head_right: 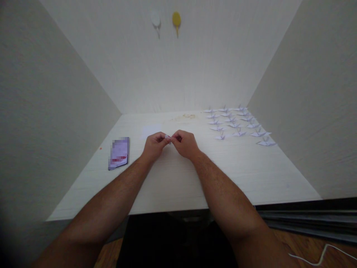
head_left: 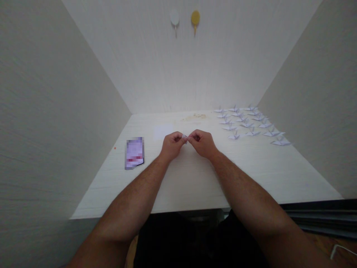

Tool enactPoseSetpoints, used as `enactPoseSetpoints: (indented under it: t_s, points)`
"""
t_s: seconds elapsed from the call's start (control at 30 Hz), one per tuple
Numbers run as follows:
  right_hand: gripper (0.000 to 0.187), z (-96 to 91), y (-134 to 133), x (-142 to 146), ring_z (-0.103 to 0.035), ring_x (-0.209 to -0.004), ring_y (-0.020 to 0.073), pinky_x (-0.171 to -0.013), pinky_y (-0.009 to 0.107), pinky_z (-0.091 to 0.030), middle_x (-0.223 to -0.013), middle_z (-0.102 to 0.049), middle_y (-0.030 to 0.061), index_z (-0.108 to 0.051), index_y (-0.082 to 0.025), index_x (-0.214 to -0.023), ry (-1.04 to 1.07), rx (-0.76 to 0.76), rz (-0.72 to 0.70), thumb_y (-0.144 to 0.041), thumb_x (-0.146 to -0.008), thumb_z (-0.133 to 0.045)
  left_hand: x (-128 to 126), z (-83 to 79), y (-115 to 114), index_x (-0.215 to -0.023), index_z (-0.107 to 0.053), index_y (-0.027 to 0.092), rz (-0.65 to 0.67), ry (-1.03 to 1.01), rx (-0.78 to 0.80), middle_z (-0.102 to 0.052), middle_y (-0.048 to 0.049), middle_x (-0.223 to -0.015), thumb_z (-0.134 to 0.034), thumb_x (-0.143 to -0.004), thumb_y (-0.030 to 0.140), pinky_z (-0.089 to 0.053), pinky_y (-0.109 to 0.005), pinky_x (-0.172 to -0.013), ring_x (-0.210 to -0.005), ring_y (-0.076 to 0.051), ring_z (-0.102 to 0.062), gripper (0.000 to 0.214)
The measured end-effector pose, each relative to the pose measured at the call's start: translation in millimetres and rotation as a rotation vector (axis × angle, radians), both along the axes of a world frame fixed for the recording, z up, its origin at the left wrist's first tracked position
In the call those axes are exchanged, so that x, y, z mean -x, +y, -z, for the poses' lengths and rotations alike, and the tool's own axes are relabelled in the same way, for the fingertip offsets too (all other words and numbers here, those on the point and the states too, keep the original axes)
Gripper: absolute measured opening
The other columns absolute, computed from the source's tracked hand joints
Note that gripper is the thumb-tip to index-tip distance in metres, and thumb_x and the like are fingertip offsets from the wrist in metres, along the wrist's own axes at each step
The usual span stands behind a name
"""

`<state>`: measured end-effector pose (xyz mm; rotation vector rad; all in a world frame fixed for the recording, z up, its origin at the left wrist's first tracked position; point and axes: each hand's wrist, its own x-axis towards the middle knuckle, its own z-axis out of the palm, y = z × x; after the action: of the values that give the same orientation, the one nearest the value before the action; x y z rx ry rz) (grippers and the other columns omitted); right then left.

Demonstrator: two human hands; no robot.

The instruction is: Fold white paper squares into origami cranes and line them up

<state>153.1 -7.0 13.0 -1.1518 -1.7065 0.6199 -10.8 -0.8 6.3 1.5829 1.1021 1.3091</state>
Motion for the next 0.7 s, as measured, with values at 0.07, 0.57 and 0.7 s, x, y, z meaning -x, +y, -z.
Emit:
enactPoseSetpoints:
  t_s: [0.07,0.57,0.7]
  points:
    - [0.015,-0.6,-0.2,0.1,-0.048,-0.055,0.0105,-0.056,0.025,-0.038,-0.061,-0.062,-0.0015,-0.065,-0.018,-0.071,0.007,0.006,0.000,-0.030,-0.080,-0.066,-0.4,-1.5,-1.2,-0.070,-0.068,0.018,0.004,0.000,0.006,-0.070,-0.0018,-0.070,-0.077,-0.071,0.038,-0.048,-0.028,-0.067,-0.066,-0.014,-0.061,0.022]
    - [0.016,-2.9,-1.3,-1.6,-0.049,-0.057,0.0110,-0.058,0.026,-0.039,-0.063,-0.063,-0.0007,-0.065,-0.018,-0.070,-0.052,0.011,-0.004,-0.031,-0.079,-0.064,-2.7,2.2,-0.9,-0.066,-0.063,0.018,-0.023,-0.015,0.016,-0.064,0.0007,-0.063,-0.074,-0.071,0.034,-0.044,-0.026,-0.061,-0.059,-0.012,-0.055,0.020]
    - [0.016,-2.6,-0.9,-2.6,-0.050,-0.056,0.0116,-0.057,0.026,-0.039,-0.060,-0.062,-0.0005,-0.064,-0.018,-0.069,-0.062,0.050,0.003,-0.032,-0.078,-0.064,-5.6,0.7,-2.3,-0.061,-0.060,0.018,-0.032,-0.013,0.029,-0.060,0.0017,-0.058,-0.072,-0.070,0.029,-0.041,-0.026,-0.058,-0.055,-0.011,-0.050,0.018]
